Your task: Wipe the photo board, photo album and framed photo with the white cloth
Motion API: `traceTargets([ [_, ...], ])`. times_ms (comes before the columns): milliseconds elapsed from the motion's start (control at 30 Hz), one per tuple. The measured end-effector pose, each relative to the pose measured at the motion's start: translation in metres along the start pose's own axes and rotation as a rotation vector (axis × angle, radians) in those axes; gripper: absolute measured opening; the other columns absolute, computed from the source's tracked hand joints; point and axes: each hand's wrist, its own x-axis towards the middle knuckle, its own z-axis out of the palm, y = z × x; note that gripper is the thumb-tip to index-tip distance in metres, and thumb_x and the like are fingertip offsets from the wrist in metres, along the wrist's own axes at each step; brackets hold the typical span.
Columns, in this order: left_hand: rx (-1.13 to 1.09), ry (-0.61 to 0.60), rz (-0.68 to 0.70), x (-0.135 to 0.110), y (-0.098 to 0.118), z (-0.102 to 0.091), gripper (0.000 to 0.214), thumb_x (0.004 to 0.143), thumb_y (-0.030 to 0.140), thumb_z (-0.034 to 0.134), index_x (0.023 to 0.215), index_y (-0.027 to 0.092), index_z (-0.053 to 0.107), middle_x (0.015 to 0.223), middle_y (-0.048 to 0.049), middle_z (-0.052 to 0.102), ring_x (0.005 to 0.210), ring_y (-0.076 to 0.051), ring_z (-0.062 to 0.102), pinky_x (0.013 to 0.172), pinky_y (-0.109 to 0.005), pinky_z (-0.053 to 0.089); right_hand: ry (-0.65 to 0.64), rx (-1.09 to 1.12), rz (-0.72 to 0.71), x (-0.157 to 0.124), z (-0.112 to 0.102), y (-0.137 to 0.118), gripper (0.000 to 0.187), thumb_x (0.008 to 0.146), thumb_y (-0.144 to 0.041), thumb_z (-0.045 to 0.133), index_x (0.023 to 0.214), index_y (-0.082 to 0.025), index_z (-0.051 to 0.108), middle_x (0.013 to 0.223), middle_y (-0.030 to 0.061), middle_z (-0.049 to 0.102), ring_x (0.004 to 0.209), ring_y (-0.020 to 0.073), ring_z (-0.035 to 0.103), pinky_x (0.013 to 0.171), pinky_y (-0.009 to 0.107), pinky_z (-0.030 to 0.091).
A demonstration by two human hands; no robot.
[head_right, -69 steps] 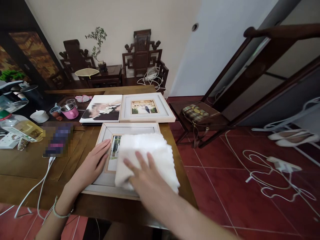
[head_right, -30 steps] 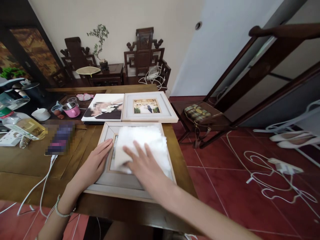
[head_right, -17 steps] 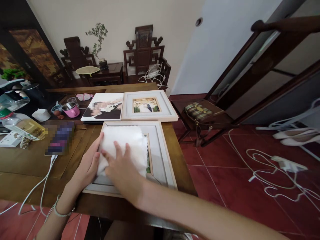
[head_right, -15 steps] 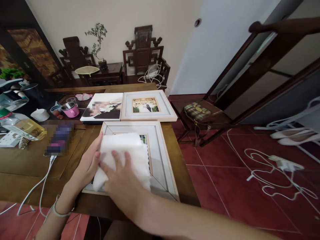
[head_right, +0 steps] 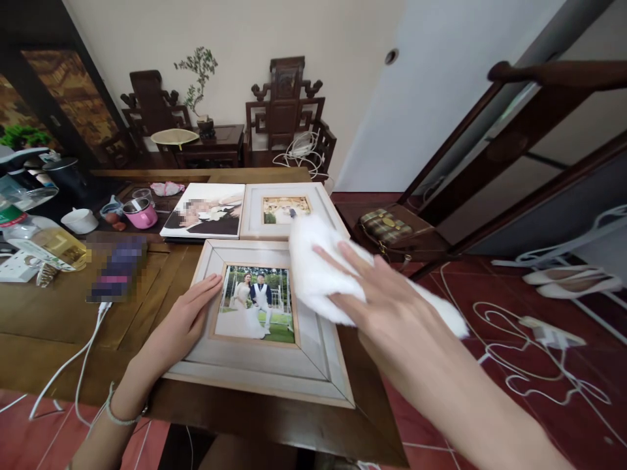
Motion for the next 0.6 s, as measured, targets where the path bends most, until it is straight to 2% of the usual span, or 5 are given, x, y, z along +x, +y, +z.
traceTargets([
  [133,-0.001,0.016,0.017,0.001,-0.002,0.002,0.054,0.084,0.003,0.036,0.135,0.021,0.043,0.145,-0.0091,0.041,0.136,-0.02,0.033,0.111,-0.046,0.03,-0.099,-0.274,-0.24,0.055,0.023,-0.021,0.044,0.068,0.012,0.036,0.081,-0.018,0.066,0.147,0.0071,0.036,0.138,0.031,0.02,0.111,0.061,0.017],
  [267,-0.015,0.049,0.038,0.004,-0.003,0.002,0.053,0.083,0.0,0.036,0.131,0.018,0.048,0.138,-0.0115,0.048,0.132,-0.023,0.039,0.109,-0.046,0.034,-0.294,-0.37,-0.407,0.098,0.085,-0.041,0.038,0.073,0.008,0.046,0.099,-0.013,0.065,0.145,0.0169,0.036,0.136,0.0342,0.024,0.109,0.062,0.018],
  [367,-0.04,0.057,0.045,0.005,-0.004,0.001,0.056,0.081,-0.002,0.034,0.13,0.02,0.05,0.133,-0.0115,0.053,0.128,-0.023,0.045,0.107,-0.044,0.037,-0.484,-0.341,-0.527,0.113,0.116,-0.047,0.044,0.076,0.004,0.048,0.115,-0.013,0.058,0.139,0.0168,0.046,0.134,0.0285,0.032,0.11,0.057,0.021],
  [467,-0.059,0.067,0.073,0.005,-0.006,0.001,0.06,0.079,-0.004,0.032,0.132,0.021,0.048,0.136,-0.0104,0.05,0.13,-0.022,0.042,0.109,-0.045,0.034,-0.569,-0.361,-0.466,0.111,0.114,-0.04,0.051,0.072,0.006,0.051,0.12,-0.013,0.056,0.136,0.0176,0.049,0.132,0.0268,0.037,0.109,0.053,0.023],
  [600,-0.064,0.081,0.093,0.003,-0.008,0.003,0.058,0.081,-0.003,0.03,0.133,0.016,0.046,0.14,-0.0123,0.046,0.134,-0.022,0.037,0.111,-0.047,0.031,-0.562,-0.399,-0.339,0.093,0.08,-0.014,0.054,0.068,0.01,0.049,0.113,-0.016,0.061,0.128,0.0167,0.057,0.126,0.0257,0.046,0.107,0.051,0.029],
])
